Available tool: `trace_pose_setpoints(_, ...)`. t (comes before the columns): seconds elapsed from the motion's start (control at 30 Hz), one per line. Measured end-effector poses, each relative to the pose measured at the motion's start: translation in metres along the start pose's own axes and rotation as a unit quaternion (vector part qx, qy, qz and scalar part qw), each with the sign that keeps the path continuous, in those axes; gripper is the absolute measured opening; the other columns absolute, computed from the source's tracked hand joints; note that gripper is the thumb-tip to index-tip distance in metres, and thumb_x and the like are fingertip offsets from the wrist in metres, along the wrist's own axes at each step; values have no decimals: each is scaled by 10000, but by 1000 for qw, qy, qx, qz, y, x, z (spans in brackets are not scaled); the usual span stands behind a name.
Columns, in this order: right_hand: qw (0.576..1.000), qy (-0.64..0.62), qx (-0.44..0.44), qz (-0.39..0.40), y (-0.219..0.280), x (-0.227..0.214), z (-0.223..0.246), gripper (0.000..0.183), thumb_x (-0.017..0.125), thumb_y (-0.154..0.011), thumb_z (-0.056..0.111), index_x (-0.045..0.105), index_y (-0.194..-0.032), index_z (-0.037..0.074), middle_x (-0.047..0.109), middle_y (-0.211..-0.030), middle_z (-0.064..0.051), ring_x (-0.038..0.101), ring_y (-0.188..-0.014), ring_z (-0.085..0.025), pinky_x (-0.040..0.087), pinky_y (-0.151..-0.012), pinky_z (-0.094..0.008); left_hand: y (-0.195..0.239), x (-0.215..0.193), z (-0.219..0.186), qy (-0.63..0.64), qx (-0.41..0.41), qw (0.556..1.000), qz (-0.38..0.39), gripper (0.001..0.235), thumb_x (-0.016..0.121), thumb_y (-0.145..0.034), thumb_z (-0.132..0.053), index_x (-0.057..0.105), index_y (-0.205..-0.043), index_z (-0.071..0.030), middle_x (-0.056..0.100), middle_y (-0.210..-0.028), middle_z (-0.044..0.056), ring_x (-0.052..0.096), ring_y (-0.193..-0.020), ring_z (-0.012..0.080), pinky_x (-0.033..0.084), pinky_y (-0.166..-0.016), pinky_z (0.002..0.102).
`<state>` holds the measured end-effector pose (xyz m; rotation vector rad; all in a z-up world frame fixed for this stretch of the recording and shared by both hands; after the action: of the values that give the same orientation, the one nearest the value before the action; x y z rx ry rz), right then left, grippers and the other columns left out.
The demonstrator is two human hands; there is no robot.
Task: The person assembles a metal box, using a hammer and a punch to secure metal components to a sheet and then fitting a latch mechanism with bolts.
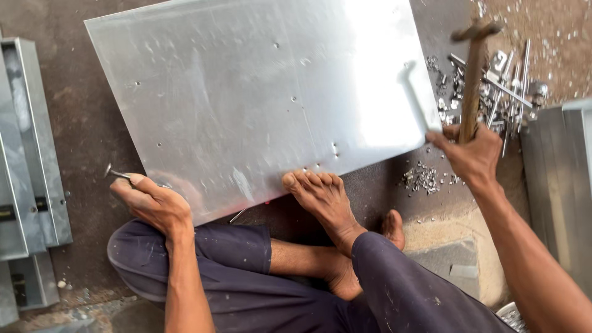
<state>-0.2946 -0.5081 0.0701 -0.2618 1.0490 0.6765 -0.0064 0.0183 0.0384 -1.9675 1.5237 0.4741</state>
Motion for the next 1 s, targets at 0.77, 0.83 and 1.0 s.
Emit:
trace_pose_setpoints(0.77, 958, -159, -228, 68, 84, -2, 168, 310, 491, -1067, 261, 592, -1114, -29, 508, -600, 31, 433, -433, -63, 358, -367, -249, 27, 165, -142, 225, 243, 891, 310, 133, 615, -1056, -167, 665, -1135, -72, 781, -957, 77, 780, -826, 206, 600, -641, 330)
trace_pose_setpoints(0.83, 923, -213, -320, -13, 90, -21, 179, 297, 452, -1126, 252, 569, -1089, -19, 543, -630, 57, 473, -457, -31, 393, -421, -223, 26, 164, -143, 229, 257, 891, 297, 125, 627, -1049, -159, 676, -1141, -90, 772, -953, 85, 775, -830, 209, 608, -655, 328)
trace_pose_setpoints(1.0, 966, -102, -170, 164, 80, 22, 178, 225, 527, -1054, 240, 561, -952, 42, 451, -532, -7, 393, -410, -112, 335, -384, -292, 32, 161, -148, 174, 273, 900, 293, 105, 651, -1032, -135, 688, -1122, -97, 763, -914, 100, 751, -785, 241, 584, -645, 352)
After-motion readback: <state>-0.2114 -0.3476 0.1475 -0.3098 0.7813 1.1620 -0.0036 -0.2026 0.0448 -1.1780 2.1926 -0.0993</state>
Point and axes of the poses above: each hand's wrist, its own y-axis away from the middle knuckle, its own x-axis out of the palm, z = x × y, the point moved 5 cm from there along -y, towards the middle knuckle
